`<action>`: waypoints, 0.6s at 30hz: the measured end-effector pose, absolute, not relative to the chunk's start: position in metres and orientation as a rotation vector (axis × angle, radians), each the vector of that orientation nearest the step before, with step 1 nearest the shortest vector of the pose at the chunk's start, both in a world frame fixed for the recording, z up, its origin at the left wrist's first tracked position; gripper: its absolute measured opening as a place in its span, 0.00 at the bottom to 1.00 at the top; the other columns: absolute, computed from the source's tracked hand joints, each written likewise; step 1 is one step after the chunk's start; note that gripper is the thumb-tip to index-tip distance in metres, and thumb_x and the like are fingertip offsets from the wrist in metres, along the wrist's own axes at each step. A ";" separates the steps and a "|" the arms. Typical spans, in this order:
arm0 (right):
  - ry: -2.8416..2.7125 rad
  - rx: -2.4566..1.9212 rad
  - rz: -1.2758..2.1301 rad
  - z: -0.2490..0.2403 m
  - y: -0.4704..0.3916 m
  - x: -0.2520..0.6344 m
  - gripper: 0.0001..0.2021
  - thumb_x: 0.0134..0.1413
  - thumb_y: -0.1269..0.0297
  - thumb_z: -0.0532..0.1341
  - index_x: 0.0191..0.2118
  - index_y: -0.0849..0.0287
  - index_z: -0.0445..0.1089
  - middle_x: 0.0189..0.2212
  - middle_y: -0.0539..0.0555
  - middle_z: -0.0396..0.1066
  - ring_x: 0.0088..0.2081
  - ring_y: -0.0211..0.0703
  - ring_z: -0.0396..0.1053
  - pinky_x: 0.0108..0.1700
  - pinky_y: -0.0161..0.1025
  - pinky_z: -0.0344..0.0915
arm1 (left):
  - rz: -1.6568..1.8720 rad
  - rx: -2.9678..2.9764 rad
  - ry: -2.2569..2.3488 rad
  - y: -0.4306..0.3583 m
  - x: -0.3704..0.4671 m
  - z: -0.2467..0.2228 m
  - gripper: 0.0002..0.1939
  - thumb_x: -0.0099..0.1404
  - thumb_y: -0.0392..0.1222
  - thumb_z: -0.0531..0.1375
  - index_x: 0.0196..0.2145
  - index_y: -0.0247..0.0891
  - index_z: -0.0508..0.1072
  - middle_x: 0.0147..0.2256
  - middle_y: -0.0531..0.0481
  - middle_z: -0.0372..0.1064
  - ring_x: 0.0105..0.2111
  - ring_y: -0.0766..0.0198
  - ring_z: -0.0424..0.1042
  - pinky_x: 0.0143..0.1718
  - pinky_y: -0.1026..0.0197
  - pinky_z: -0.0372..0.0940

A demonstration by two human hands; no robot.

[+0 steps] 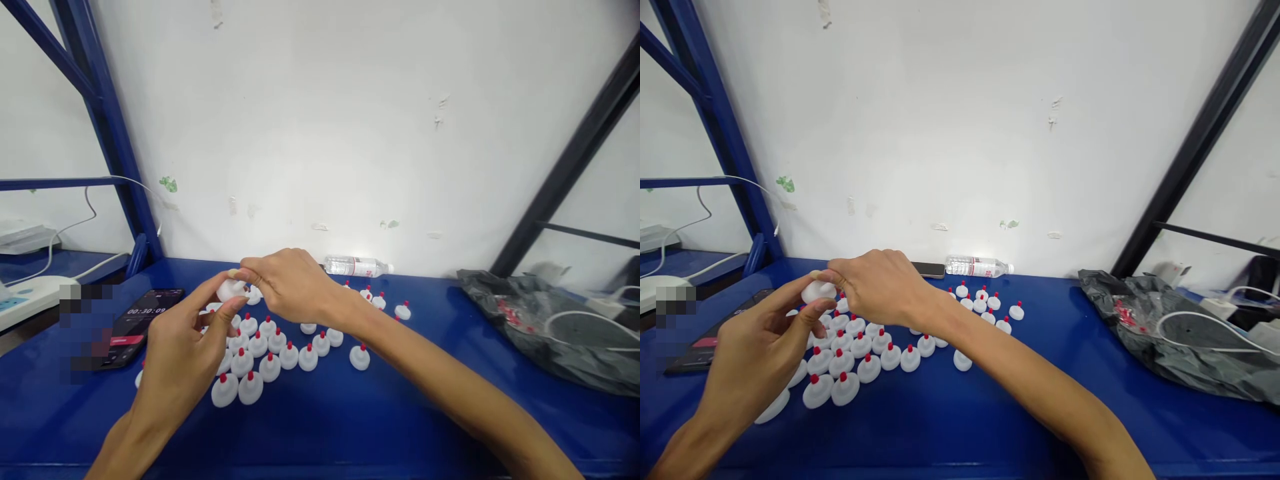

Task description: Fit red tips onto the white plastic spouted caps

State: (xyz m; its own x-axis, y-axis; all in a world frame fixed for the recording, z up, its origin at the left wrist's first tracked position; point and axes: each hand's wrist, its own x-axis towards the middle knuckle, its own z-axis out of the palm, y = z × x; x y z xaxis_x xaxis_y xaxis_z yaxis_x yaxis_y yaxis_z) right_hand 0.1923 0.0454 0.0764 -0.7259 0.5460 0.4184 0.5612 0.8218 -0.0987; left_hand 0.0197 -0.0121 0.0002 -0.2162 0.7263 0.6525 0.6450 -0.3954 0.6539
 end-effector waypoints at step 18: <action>-2.689 -0.805 -0.139 0.074 0.042 0.189 0.11 0.71 0.64 0.54 0.45 0.59 0.73 0.30 0.53 0.76 0.26 0.40 0.58 0.30 0.39 0.47 | 1.621 1.850 1.632 -0.013 0.022 0.003 0.23 0.67 0.61 0.61 0.48 0.42 0.81 0.32 0.53 0.82 0.28 0.59 0.78 0.25 0.63 0.68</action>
